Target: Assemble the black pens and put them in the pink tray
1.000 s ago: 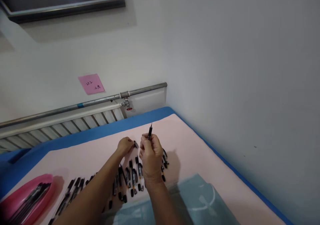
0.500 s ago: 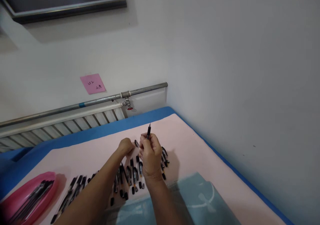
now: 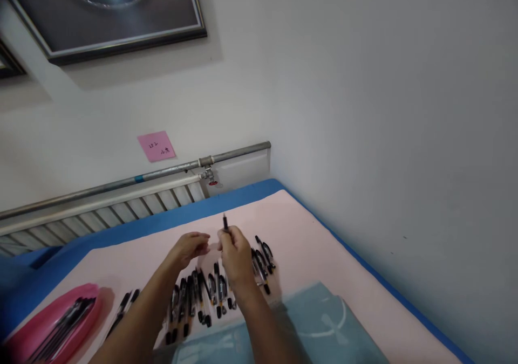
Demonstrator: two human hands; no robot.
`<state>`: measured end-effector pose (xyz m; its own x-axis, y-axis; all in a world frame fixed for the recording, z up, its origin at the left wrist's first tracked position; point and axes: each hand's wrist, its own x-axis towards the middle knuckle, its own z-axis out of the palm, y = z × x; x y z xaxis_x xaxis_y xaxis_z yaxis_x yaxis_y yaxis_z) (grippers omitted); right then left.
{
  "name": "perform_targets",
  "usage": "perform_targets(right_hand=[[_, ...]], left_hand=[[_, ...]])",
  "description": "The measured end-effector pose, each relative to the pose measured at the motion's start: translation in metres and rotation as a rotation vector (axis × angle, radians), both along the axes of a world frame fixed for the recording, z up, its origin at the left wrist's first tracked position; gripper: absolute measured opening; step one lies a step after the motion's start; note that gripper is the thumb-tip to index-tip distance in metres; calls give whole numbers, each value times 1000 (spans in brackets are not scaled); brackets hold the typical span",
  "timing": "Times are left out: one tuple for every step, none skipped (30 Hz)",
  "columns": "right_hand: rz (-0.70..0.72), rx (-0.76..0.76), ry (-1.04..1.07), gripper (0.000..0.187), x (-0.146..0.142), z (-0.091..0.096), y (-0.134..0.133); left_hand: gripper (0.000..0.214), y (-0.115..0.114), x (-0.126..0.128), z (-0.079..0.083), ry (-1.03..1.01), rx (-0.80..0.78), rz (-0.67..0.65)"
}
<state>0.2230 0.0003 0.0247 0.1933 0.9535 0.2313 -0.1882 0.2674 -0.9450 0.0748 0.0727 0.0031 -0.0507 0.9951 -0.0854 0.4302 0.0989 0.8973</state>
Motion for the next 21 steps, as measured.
perform_targets(right_hand=[[38, -13, -83, 23, -4, -1, -1], [83, -28, -158, 26, -8, -3, -3], [125, -38, -224, 27, -13, -4, -4], [154, -40, -287, 27, -19, -5, -6], [174, -39, -346, 28, -24, -7, -8], [187, -37, -401, 28, -29, -8, -9], [192, -34, -450, 28, -33, -10, -10], [191, -32, -492, 29, -36, -11, -11], [190, -27, -523, 30, -38, -12, -12], [188, -22, -542, 30, -39, -13, -12], [184, -17, -552, 30, -40, -14, -12], [180, -14, -558, 30, -39, -14, -12], [177, -13, -563, 30, -39, -13, -12], [176, -12, -569, 30, -38, -13, -13], [175, -11, -576, 30, -37, -12, -13], [173, -10, -583, 29, -37, -12, -13], [174, -8, -590, 29, -36, -12, -14], [175, -8, -597, 29, -36, -11, -14], [175, -10, -605, 29, -36, -12, -14], [174, -13, -613, 29, -37, -12, -14], [174, -17, -622, 29, -37, -12, -14]], left_hand=[[10, -5, -6, 5, -88, 7, 7], [7, -10, -12, 10, -211, 16, 19], [6, -16, -17, 15, -370, 20, 35], [8, -21, -22, 19, -548, 12, 55], [9, -26, -25, 22, -722, -7, 75], [11, -31, -28, 25, -869, -34, 94], [13, -36, -29, 27, -964, -64, 108], [14, -41, -29, 29, -1001, -88, 112], [14, -45, -29, 30, -1015, -106, 111], [15, -49, -28, 31, -1022, -115, 106], [14, -52, -27, 31, -1027, -118, 100], [14, -54, -26, 31, -1029, -116, 97], [14, -56, -25, 31, -1027, -112, 97], [14, -57, -24, 31, -1020, -106, 97], [14, -58, -24, 31, -1010, -100, 95], [14, -58, -24, 31, -998, -94, 91], [15, -59, -24, 30, -985, -88, 87], [15, -59, -24, 30, -972, -79, 86], [16, -59, -25, 30, -960, -70, 91], [16, -60, -25, 30, -951, -62, 99], [17, -61, -25, 29, -945, -54, 109]])
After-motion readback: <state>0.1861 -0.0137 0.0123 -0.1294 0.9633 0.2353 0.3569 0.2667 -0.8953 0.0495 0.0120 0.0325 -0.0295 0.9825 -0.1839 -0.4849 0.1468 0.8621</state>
